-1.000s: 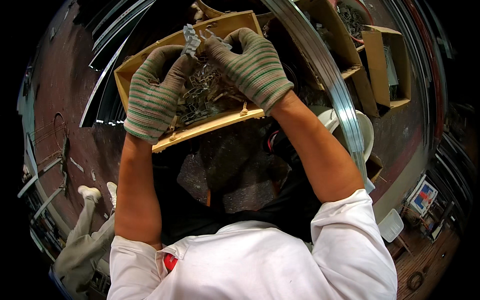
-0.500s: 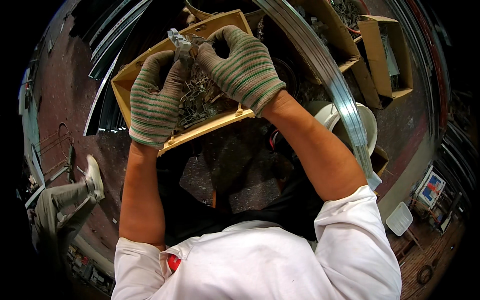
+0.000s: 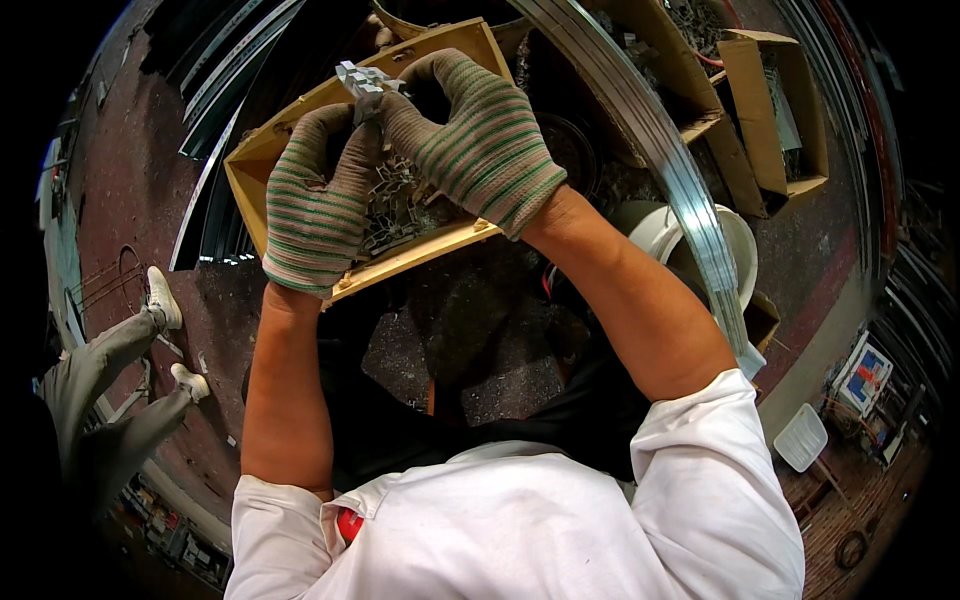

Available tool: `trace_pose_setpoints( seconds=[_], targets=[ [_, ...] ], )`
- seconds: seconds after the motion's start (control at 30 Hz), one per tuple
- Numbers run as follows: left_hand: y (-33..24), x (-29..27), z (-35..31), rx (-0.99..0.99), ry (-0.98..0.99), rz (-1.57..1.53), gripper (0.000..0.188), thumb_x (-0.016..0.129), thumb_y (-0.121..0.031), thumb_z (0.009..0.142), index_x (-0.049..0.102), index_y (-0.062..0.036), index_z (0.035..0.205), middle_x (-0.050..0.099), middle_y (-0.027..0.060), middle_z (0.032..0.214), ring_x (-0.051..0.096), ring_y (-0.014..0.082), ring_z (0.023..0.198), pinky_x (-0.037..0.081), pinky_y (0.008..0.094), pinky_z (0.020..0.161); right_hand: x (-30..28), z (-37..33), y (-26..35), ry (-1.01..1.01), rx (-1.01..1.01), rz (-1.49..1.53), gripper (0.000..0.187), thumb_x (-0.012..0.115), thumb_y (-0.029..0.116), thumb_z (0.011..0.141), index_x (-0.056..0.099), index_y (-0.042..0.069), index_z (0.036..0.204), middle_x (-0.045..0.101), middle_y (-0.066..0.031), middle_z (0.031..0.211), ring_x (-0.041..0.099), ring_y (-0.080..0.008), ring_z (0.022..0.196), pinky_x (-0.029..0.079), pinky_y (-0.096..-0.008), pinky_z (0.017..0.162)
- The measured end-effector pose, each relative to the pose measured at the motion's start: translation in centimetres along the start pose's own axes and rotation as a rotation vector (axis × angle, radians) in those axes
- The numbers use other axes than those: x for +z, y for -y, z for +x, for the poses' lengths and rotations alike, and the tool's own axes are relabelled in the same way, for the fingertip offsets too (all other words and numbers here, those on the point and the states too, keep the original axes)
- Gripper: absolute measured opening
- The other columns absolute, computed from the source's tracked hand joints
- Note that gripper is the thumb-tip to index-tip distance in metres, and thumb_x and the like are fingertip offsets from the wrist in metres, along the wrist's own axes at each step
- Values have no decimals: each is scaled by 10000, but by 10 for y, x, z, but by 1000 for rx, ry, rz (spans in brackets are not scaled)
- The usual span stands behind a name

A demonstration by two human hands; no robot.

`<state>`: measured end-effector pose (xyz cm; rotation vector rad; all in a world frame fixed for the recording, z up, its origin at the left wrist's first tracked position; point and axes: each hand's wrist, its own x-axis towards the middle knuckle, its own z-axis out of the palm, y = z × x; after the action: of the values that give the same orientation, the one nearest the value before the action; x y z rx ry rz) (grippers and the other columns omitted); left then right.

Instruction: The person sits on the floor and repeatedly picks small metal pieces from a wooden box, separates them by hand, and places them into a white bucket. The person also handles a tube of adhesive near the end of the clip.

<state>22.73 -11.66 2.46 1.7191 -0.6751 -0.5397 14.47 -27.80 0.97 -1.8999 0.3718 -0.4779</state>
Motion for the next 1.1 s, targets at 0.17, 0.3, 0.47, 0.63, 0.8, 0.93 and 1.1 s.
trace_pose_setpoints(
  seconds=[0.17,0.3,0.47,0.63,0.8,0.93,1.1],
  targets=[
    [2,-2,1,-1,10,-21,290,686,-181,1010,639,2,1230,727,99,1073,704,140,960,592,274,832,-1,-3,6,39,51,100,318,737,288,954,671,8,1090,735,-102,897,732,-176,816,621,-314,727],
    [3,-1,1,28,-5,-1,272,687,-151,999,638,-2,1221,740,123,1069,734,159,934,625,272,782,-1,-3,2,34,-32,67,303,727,252,956,667,10,1129,747,-114,948,738,-194,874,619,-320,793],
    [5,-1,1,40,19,-22,282,701,-163,989,657,-2,1216,747,118,1059,737,164,943,624,286,800,0,-3,-3,40,-67,77,287,716,223,958,673,15,1152,749,-109,979,739,-199,897,615,-323,824],
    [5,-2,1,43,42,54,265,701,-153,988,668,1,1202,754,118,1039,738,169,951,619,294,828,-4,-3,0,85,-80,113,262,703,202,974,687,17,1159,750,-96,981,737,-180,895,616,-311,822],
    [1,-3,1,35,63,44,285,706,-157,990,659,6,1219,746,100,1064,720,159,994,608,293,872,-6,-1,4,102,62,234,223,675,190,1002,699,22,1148,749,-86,949,738,-163,853,625,-303,771],
    [-1,-5,1,40,71,18,294,701,-148,995,649,8,1238,739,89,1073,710,147,1010,604,283,882,-5,0,3,92,52,235,311,732,274,964,701,26,1149,751,-98,947,743,-167,844,631,-301,762],
    [4,-4,-1,40,65,95,319,703,-106,978,639,6,1270,743,114,1084,724,170,998,615,289,864,-6,-3,10,131,106,186,517,809,384,887,666,27,1231,747,-127,991,752,-195,910,638,-319,796]
  ],
)
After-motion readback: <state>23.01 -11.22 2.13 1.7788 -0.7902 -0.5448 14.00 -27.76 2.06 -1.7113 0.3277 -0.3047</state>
